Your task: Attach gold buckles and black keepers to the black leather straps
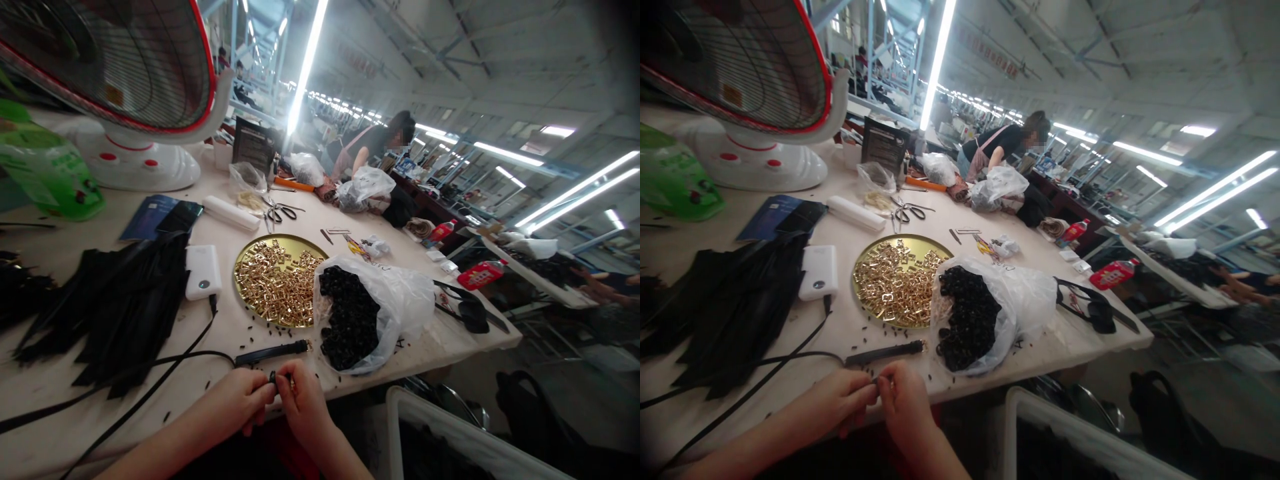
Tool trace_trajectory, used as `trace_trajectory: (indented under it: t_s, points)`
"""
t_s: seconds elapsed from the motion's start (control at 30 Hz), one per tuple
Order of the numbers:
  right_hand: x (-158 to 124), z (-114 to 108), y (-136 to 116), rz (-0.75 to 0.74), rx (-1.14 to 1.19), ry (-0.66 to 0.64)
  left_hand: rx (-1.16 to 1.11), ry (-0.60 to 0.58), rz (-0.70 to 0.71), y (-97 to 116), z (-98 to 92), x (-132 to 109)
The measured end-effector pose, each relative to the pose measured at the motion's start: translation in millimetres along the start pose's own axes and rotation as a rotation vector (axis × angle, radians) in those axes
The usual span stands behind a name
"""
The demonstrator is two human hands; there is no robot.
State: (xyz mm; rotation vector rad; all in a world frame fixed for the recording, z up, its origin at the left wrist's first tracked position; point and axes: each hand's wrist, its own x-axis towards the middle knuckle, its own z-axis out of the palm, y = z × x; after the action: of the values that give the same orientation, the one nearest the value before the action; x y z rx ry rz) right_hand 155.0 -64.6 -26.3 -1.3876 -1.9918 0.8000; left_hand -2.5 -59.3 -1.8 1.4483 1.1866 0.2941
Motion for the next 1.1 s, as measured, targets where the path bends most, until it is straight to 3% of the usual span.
trace_trajectory:
  t_s: [0.13, 0.23, 0.33, 0.5, 0.67, 0.8, 1.1]
  points:
    - [-4.1, 1.5, 4.8, 0.012, 0.072, -0.052, 0.015, -0.010, -0.011, -2.1, -1.9, -0.9]
    - [-8.4, 4.5, 11.1, 0.066, 0.194, -0.051, 0.124, 0.049, -0.003, 1.0, -10.0, -5.1]
    - [-11.1, 8.3, 16.8, 0.115, 0.269, 0.017, 0.183, 0.067, -0.015, 10.2, -15.4, -7.7]
    - [-10.8, 6.7, 21.8, 0.184, 0.518, 0.018, 0.241, 0.073, 0.053, 28.1, -18.6, -7.0]
    - [-10.1, 2.6, 20.1, 0.142, 0.487, 0.078, 0.234, -0.005, 0.007, 27.5, -24.8, -10.6]
    - [-8.0, 5.5, 15.7, 0.087, 0.414, 0.156, 0.236, 0.029, 0.019, 21.4, -22.6, -9.2]
    - [9.5, 2.2, 35.1, 0.175, 0.564, 0.060, 0.305, -0.016, 0.137, 35.9, -20.7, 7.2]
